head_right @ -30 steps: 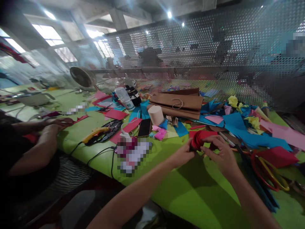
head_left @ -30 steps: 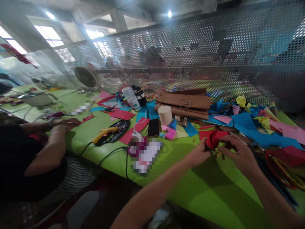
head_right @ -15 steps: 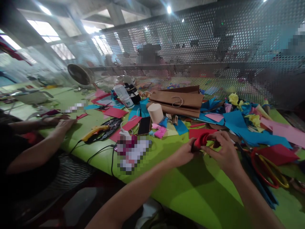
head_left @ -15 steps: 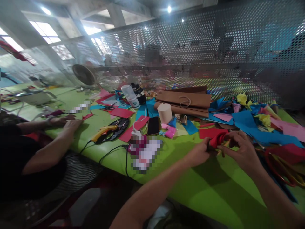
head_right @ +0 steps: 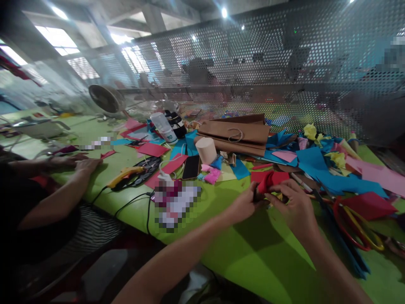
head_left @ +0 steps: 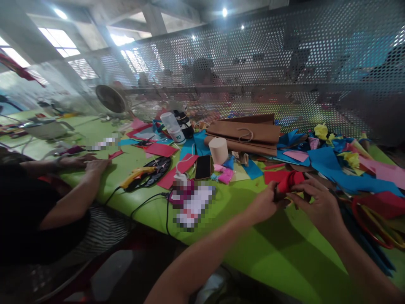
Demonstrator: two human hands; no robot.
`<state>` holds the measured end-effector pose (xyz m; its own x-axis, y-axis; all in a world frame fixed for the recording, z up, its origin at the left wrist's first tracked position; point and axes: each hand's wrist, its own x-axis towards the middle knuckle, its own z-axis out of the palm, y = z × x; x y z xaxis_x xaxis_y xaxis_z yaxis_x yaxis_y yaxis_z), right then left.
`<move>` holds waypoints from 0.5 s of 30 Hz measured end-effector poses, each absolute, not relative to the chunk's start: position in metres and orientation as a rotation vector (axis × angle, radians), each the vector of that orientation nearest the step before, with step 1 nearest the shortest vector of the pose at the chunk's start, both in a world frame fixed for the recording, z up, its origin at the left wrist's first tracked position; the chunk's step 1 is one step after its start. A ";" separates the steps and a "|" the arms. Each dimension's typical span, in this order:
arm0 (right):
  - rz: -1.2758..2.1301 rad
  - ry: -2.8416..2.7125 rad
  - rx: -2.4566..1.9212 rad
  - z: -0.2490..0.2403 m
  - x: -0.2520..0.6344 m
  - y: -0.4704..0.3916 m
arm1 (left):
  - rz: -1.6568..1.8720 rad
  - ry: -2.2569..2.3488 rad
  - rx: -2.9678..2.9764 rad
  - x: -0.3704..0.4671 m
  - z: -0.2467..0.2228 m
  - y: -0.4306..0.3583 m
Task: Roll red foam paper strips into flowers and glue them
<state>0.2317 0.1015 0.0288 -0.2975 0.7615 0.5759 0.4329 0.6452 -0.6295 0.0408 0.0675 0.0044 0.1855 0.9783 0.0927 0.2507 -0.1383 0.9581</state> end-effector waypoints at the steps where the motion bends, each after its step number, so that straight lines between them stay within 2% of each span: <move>1: 0.423 -1.953 -0.948 0.027 0.231 0.101 | 1.014 1.239 1.598 0.041 0.006 0.066; 6: 0.410 -1.974 -0.992 0.025 0.227 0.095 | 0.955 1.369 1.682 0.043 0.010 0.061; 15: 0.683 -1.761 -1.085 0.026 0.218 0.084 | 1.029 1.406 1.672 0.052 0.006 0.054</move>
<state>0.2177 0.0845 0.0259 -0.1806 0.8901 0.4185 0.3752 0.4556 -0.8072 0.0517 0.0537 0.0064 0.0901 0.9876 0.1287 0.4215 -0.1549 0.8935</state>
